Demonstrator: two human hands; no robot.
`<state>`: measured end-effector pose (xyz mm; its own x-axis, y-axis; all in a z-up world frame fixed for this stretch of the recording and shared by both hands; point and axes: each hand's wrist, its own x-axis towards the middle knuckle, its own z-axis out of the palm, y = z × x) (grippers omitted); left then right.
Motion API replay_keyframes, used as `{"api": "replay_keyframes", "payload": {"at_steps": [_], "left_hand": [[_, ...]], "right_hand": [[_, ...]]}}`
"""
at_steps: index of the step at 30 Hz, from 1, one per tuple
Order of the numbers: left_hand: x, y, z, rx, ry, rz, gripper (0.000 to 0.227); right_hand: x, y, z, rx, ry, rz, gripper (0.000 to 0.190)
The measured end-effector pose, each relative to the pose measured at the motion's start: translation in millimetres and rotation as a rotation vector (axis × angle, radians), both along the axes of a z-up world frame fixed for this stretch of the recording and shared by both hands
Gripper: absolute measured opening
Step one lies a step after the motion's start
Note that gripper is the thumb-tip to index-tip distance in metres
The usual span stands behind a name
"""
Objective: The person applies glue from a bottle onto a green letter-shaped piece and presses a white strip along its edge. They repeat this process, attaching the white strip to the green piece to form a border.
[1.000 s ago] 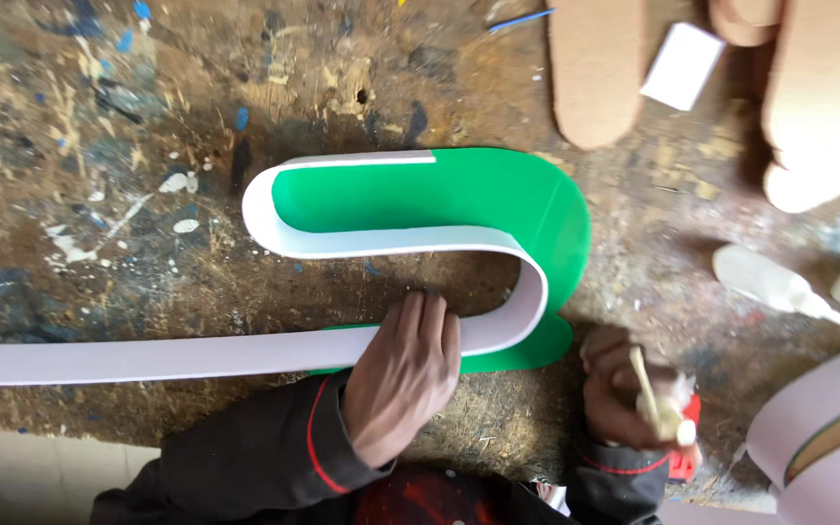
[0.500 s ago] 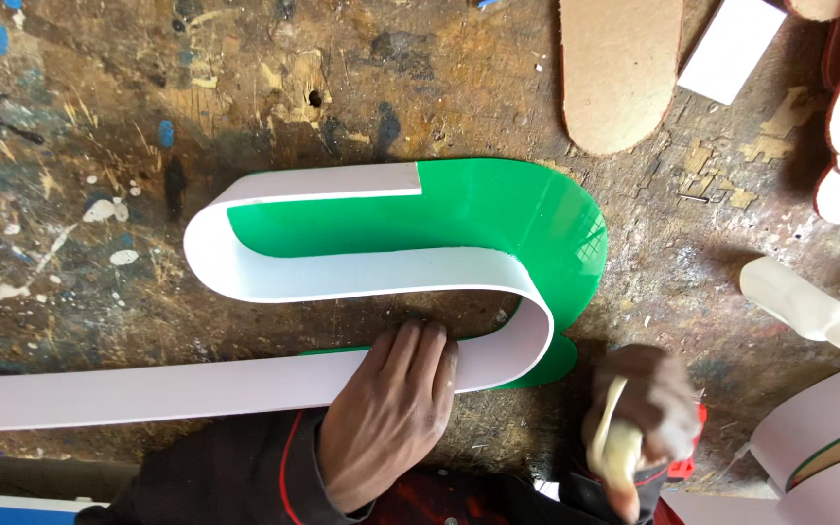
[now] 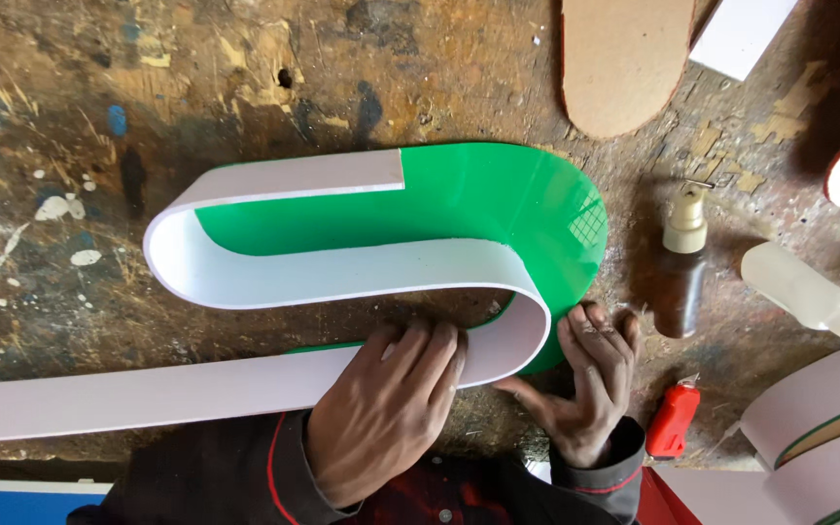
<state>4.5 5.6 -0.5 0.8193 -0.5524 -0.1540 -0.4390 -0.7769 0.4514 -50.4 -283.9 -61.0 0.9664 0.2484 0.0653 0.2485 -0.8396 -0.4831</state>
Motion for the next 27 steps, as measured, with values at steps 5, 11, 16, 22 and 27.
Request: {"api": "replay_keyframes", "payload": {"at_steps": [5,11,16,22,27], "left_hand": [[3,-1,1,-0.038,-0.038,-0.010,0.035],[2,0,1,0.010,-0.045,0.007,0.035],[13,1,6,-0.011,-0.023,0.028,0.035],[5,0,5,-0.012,0.004,0.070,0.037],[9,4,5,0.051,-0.026,-0.023,0.043]], "right_hand": [[-3,-8,-2,0.023,0.034,0.028,0.098],[11,-1,2,0.037,0.027,0.061,0.089],[8,0,-3,0.038,0.011,0.022,0.089],[12,1,0,0.054,0.019,0.044,0.086],[12,2,-1,0.060,0.008,0.023,0.085]]}}
